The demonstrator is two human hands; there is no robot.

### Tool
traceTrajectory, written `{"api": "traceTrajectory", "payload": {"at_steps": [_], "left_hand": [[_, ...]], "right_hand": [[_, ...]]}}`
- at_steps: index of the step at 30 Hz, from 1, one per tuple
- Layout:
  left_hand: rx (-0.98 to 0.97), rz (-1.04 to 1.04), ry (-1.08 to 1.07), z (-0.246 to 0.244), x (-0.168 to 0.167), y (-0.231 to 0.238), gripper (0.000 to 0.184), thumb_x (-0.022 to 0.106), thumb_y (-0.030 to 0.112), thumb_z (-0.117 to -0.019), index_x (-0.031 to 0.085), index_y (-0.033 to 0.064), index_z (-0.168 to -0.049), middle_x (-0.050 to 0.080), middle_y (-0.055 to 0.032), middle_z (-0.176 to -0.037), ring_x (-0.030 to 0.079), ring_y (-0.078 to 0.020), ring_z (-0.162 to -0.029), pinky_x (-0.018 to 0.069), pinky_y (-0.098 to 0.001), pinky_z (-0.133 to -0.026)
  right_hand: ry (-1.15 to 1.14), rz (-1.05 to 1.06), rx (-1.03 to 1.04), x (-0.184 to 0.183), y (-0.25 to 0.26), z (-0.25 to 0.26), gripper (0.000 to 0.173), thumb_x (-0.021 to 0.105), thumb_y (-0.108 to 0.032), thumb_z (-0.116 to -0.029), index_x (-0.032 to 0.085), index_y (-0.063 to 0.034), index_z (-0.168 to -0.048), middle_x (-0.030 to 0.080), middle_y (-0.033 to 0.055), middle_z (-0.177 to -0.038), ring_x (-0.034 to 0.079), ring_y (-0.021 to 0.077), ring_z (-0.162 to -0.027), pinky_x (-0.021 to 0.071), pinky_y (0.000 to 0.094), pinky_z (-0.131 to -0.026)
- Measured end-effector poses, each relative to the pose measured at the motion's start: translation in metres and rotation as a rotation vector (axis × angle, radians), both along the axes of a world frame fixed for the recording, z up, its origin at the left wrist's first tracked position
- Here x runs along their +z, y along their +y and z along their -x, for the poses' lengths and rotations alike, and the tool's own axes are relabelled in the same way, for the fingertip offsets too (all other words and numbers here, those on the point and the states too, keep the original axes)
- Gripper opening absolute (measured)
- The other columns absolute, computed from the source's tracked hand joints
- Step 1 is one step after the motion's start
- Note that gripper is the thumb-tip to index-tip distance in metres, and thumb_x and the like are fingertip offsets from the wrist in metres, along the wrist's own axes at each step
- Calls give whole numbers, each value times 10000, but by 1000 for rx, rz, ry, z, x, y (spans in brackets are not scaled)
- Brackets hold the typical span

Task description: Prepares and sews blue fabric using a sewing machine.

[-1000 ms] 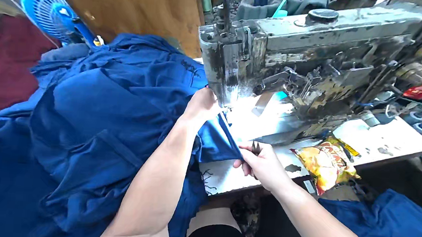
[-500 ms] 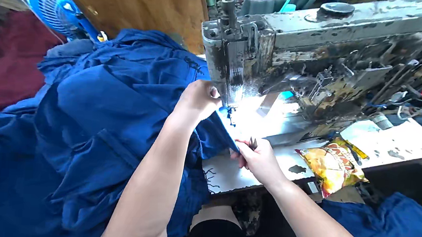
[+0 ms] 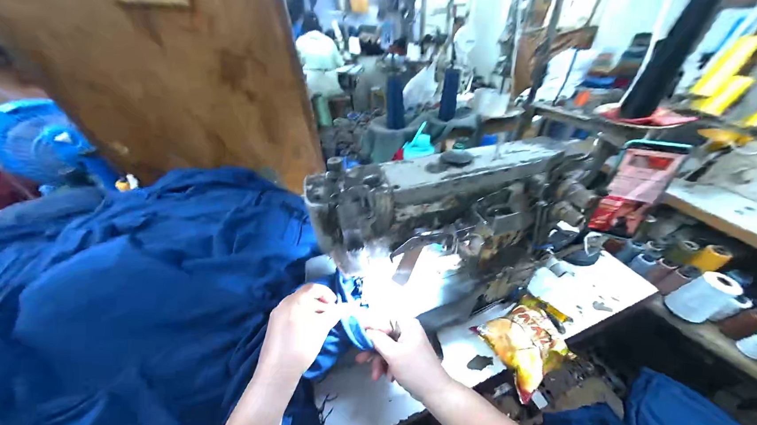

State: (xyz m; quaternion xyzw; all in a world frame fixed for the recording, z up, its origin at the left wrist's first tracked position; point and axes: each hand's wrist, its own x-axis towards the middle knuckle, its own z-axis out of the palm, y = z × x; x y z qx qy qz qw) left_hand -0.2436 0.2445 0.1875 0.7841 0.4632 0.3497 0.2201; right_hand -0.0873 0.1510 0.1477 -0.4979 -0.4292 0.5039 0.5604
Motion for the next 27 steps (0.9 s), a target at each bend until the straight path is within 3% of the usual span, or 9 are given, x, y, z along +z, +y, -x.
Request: {"api": "traceTrajectory", "payload": {"at_steps": [2, 4, 7, 9, 10, 13, 16, 23, 27], "left_hand": [[-37, 129, -256, 0, 4, -7, 161, 804, 75, -827, 703, 52, -950, 739, -1, -806, 711, -73, -673, 620, -269, -645], [-159, 359, -772, -3, 19, -21, 128, 643, -56, -893, 654, 60, -947, 742, -25, -816, 727, -118, -694, 639, -294, -672], [-199, 537, -1149, -11, 42, -37, 213, 476, -76, -966, 591, 97, -920, 738, -56, -838, 738, -151, -724, 646, -319, -702], [-218, 478, -987, -10, 47, -39, 187, 532, -99, -935, 609, 70, -952, 737, -53, -835, 733, -135, -706, 643, -300, -679], [-265, 364, -789, -5, 48, -37, 150, 591, -83, -912, 628, 50, -971, 744, -43, -850, 737, -121, -718, 645, -284, -687], [-517, -312, 119, 17, 48, -20, 221, 555, 92, -989, 749, 38, -1079, 759, -49, -1063, 743, -146, -928, 620, -335, -847], [-814, -543, 639, 19, 48, -14, 258, 544, -14, -951, 756, 76, -1067, 709, -93, -1271, 737, -275, -1047, 618, -473, -821], [-853, -508, 1045, 10, 64, -1, 80, 640, 22, -919, 656, 85, -873, 611, -56, -724, 634, -238, -606, 502, -420, -499], [-692, -537, 1076, 14, 70, 23, 124, 650, 137, -957, 679, 125, -838, 633, -56, -856, 653, -239, -687, 542, -432, -574]], "right_hand": [[45, 69, 45, 4, -1, -1, 277, 507, -262, -1092, 631, -15, -1118, 739, 60, -832, 601, 62, -499, 469, 200, -441], [55, 97, 122, 9, 0, -7, 384, 444, -400, -1103, 598, -52, -1160, 742, 41, -831, 574, 47, -490, 428, 194, -432], [-364, -60, 87, 21, 3, -9, 304, 591, -297, -1040, 706, -16, -1036, 695, 36, -808, 610, 83, -618, 520, 273, -594], [-633, -229, 52, 31, -2, -7, 264, 669, -238, -980, 761, 4, -1037, 702, 153, -1051, 675, 217, -901, 565, 411, -836], [-646, -269, 92, 36, -8, -6, 253, 678, -231, -971, 756, 7, -1007, 706, 155, -1069, 682, 211, -913, 567, 404, -840], [-460, -248, 316, 46, -24, -5, 238, 681, -209, -978, 679, 10, -885, 663, 30, -701, 613, 55, -596, 523, 249, -592], [-413, -174, 367, 26, -30, -9, 206, 686, -182, -965, 695, 11, -892, 685, 23, -705, 639, 48, -600, 554, 243, -610], [-392, -202, 234, -26, -8, -11, 119, 703, -137, -941, 746, -26, -948, 747, -9, -808, 640, -17, -626, 527, 163, -576], [-387, -258, 193, -26, 3, -10, 110, 717, -141, -931, 761, -42, -945, 746, -7, -848, 647, -18, -642, 550, 163, -585]]}}
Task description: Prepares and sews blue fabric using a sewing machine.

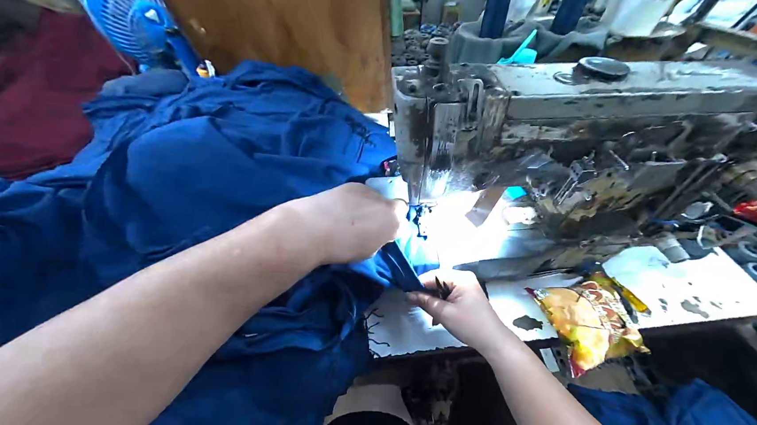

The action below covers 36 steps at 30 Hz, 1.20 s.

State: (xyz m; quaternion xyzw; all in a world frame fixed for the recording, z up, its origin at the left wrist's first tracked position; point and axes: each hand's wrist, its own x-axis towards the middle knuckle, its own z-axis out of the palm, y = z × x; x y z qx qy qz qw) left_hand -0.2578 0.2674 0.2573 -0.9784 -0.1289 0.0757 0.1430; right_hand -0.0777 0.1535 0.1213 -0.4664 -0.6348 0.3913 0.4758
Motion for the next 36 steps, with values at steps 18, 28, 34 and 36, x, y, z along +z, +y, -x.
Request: {"api": "traceTrajectory", "payload": {"at_steps": [18, 28, 34, 36], "left_hand": [[58, 191, -126, -1, -9, -22, 161, 692, 214, -937, 725, 124, -807, 660, -44, -753, 668, -245, -682, 524, -472, -569], [-101, 115, -396, 0, -17, -27, 148, 683, 307, -898, 770, 189, -872, 700, 14, -904, 648, -224, -1034, 468, -506, -969], [110, -13, -357, -7, -50, -33, 140, 595, 154, -872, 729, 117, -874, 688, -81, -1004, 613, -305, -1140, 432, -539, -979], [147, 4, -399, -9, -54, -21, 172, 569, 168, -880, 710, 75, -849, 687, -108, -1024, 616, -327, -1143, 427, -568, -987]], "right_hand": [[-50, -114, -20, -2, -14, -5, 92, 706, -99, -906, 764, -35, -940, 741, 14, -895, 665, -9, -702, 576, 164, -638], [-7, -99, -91, 11, -10, -11, 110, 686, -118, -955, 770, -48, -964, 755, -3, -886, 677, 1, -673, 580, 167, -600], [-47, -257, -204, 4, -1, -8, 154, 635, -74, -952, 779, -31, -984, 760, 5, -849, 682, -6, -694, 580, 172, -632], [-80, -225, -255, 7, 5, -5, 171, 623, -99, -975, 778, -29, -992, 767, 6, -817, 700, -1, -685, 588, 177, -627]]}}
